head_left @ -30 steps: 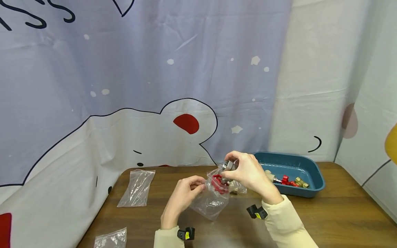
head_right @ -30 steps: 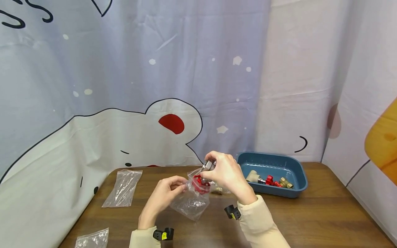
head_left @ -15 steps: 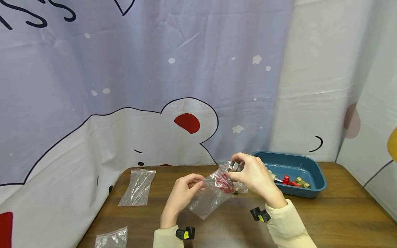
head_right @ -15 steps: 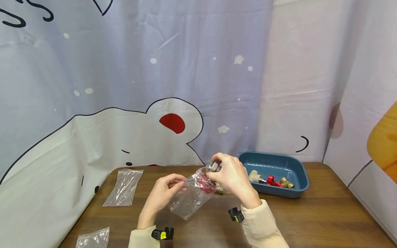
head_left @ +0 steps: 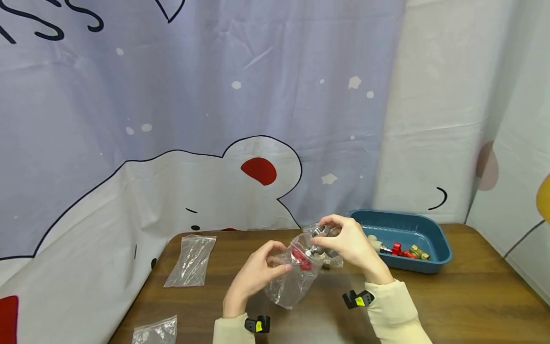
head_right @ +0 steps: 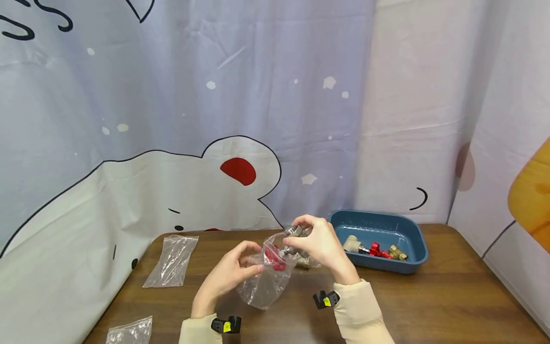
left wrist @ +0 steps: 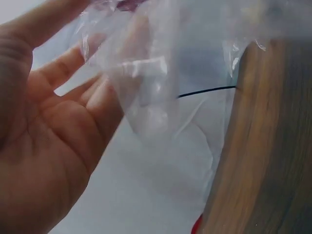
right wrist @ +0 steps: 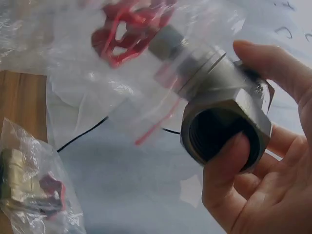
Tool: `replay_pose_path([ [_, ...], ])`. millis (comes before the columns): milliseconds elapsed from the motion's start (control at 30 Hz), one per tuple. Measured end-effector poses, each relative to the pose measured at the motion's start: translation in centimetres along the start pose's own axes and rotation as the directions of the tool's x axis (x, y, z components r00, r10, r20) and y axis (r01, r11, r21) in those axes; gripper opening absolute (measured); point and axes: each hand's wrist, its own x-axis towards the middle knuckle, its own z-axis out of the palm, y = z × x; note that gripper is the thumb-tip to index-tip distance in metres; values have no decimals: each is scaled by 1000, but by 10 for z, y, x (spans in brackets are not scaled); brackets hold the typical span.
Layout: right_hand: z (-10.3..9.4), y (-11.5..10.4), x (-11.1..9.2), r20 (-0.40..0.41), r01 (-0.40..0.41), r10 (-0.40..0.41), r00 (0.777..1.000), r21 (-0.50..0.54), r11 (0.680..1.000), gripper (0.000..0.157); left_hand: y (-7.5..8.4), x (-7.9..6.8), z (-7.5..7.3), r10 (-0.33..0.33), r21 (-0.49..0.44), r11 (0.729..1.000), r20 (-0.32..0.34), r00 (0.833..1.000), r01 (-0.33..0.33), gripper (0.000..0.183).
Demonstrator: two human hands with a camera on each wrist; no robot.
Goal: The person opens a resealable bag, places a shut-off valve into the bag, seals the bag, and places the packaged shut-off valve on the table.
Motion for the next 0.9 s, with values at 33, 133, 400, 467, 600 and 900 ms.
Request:
replay_pose_path([
  [33,0,1,0,8,-1,1,1000,16,1000,45,-1,0,0,-6,6,1000,11,1000,6,48],
  [133,1,2,1,28,3,-5,1000,39,999,45,-2,2,2,-6,76,997,14,1000,5,58],
  [400,11,1,2,32,44,-43,999,-26,999,42,2,5,9,49,176,983,12,999,-50,53],
  [467,13,0,2,26,68,-66,997,-52,996,40,3,5,9,61,178,982,-7,998,-59,49],
  [600,19,-2,1,43,170,-166,985,-98,981,38,6,7,11,114,153,982,-32,993,-108,41],
  [900,36,-1,-3,81,337,-328,941,-152,929,37,12,9,13,274,193,950,-131,953,-247,27],
])
